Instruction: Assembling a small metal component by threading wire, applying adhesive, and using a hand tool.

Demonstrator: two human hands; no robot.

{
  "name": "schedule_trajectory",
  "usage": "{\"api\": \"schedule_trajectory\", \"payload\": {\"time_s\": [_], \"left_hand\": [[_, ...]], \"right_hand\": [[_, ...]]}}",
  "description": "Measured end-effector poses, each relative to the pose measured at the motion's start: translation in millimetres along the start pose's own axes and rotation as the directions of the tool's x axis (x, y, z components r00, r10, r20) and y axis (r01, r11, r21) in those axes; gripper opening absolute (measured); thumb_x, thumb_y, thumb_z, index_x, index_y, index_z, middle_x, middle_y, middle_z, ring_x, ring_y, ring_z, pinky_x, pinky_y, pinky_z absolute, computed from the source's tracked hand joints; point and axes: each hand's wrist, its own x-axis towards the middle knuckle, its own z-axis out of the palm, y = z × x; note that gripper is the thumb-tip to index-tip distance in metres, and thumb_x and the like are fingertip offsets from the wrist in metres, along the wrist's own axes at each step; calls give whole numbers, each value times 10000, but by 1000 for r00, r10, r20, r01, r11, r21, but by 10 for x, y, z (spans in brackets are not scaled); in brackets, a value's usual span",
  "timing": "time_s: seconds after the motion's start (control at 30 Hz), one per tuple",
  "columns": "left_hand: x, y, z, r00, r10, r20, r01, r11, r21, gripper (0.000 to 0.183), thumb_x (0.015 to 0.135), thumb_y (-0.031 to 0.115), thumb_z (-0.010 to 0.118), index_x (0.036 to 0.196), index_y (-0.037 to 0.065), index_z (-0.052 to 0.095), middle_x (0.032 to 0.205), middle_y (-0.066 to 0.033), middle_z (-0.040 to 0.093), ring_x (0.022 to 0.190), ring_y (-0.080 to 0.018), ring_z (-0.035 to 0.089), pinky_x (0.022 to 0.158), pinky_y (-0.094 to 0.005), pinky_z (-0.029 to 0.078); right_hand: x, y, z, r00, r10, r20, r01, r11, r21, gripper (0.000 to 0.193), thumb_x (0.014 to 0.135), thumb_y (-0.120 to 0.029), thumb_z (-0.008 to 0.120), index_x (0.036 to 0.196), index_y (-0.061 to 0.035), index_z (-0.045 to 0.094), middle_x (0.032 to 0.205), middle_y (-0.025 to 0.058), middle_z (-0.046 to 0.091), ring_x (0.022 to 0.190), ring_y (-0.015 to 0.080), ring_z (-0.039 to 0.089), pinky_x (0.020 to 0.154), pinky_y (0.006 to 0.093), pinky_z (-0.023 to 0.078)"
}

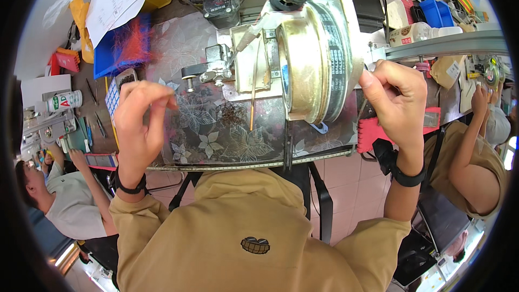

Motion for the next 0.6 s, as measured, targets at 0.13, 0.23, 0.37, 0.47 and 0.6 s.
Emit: {"api": "schedule_trajectory", "payload": {"time_s": [0.13,0.23,0.37,0.47,0.6], "left_hand": [[17,-138,77,999,-9,-42,10,1000,12,200,805,-71,630,945,71,644,753,-26,630,664,-207,592,760,-328,389],[70,-221,132,998,-38,-41,40,999,33,176,811,-49,636,931,78,650,749,-19,627,658,-206,586,769,-332,387],[89,-274,194,999,-37,-31,37,999,19,160,821,-31,639,926,87,653,753,-17,631,657,-206,583,775,-333,386],[57,-296,230,1000,-7,9,7,1000,-5,143,869,-41,623,952,75,638,748,-5,661,691,-185,578,774,-319,369],[12,-303,320,996,-82,40,86,988,-124,120,870,-27,619,935,73,636,749,-11,656,675,-177,611,783,-324,381]], "right_hand": [[46,-43,63,1000,-1,0,1,996,-84,244,835,3,656,661,5,484,572,-1,398,517,70,318,489,266,231],[62,-25,107,999,-27,-27,23,988,-152,183,796,29,644,690,14,495,582,17,380,510,81,306,485,274,226],[107,-59,125,999,-41,-29,36,984,-172,131,776,37,644,721,26,526,587,27,391,506,84,312,479,273,231],[139,-102,153,998,-51,-32,44,979,-200,54,770,38,638,765,34,584,590,30,431,505,83,328,478,263,243],[106,-18,159,999,-37,-15,33,974,-222,83,777,24,625,852,35,659,602,38,491,518,64,358,479,243,262]]}}
